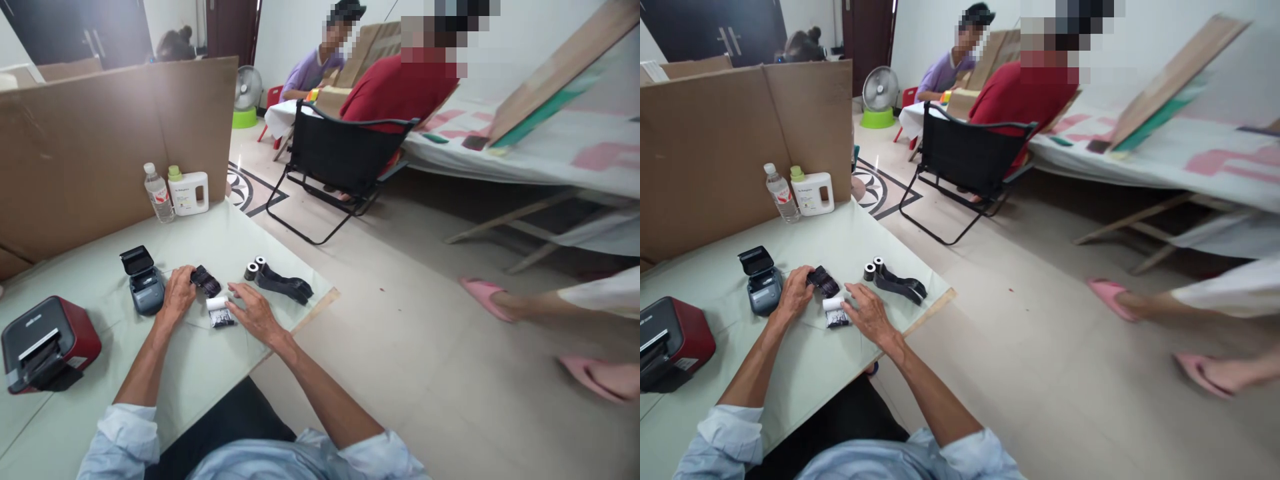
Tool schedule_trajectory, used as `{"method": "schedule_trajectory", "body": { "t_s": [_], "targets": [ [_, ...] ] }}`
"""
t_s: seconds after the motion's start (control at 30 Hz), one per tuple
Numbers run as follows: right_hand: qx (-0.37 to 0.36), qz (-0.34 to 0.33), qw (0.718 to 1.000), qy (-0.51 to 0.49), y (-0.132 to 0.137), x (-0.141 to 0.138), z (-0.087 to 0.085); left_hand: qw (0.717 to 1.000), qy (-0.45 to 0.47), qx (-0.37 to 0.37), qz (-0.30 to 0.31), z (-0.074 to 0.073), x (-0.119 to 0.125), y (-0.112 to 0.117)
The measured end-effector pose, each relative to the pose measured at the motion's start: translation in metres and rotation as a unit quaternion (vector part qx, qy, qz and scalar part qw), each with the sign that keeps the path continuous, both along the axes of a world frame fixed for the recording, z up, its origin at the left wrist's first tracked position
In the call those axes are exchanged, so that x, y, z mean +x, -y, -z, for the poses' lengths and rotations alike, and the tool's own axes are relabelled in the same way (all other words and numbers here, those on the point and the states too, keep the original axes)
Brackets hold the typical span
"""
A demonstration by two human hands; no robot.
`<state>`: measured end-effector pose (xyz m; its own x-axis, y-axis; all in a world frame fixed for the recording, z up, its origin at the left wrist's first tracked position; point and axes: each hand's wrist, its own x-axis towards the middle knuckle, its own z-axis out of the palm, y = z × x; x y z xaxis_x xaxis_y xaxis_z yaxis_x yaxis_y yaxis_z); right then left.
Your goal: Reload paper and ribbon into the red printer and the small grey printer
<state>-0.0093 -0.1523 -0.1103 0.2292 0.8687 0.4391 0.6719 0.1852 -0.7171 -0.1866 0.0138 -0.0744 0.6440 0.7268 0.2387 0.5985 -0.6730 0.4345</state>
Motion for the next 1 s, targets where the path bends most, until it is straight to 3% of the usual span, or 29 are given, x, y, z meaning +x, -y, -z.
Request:
{"method": "schedule_trajectory", "body": {
  "t_s": [0.5,0.83,1.0],
  "targets": [
    [0.001,0.005,0.999,0.049,-0.005,-0.004,0.004,1.0,0.013,-0.002,-0.021,0.003,0.003,-0.001],
    [-0.012,-0.02,0.997,0.067,-0.017,-0.005,0.0,0.997,-0.052,-0.001,-0.052,-0.034,0.0,-0.002],
    [-0.024,-0.032,0.999,0.025,-0.019,0.005,0.001,0.997,-0.08,0.005,-0.003,-0.05,-0.018,0.005]
  ]
}}
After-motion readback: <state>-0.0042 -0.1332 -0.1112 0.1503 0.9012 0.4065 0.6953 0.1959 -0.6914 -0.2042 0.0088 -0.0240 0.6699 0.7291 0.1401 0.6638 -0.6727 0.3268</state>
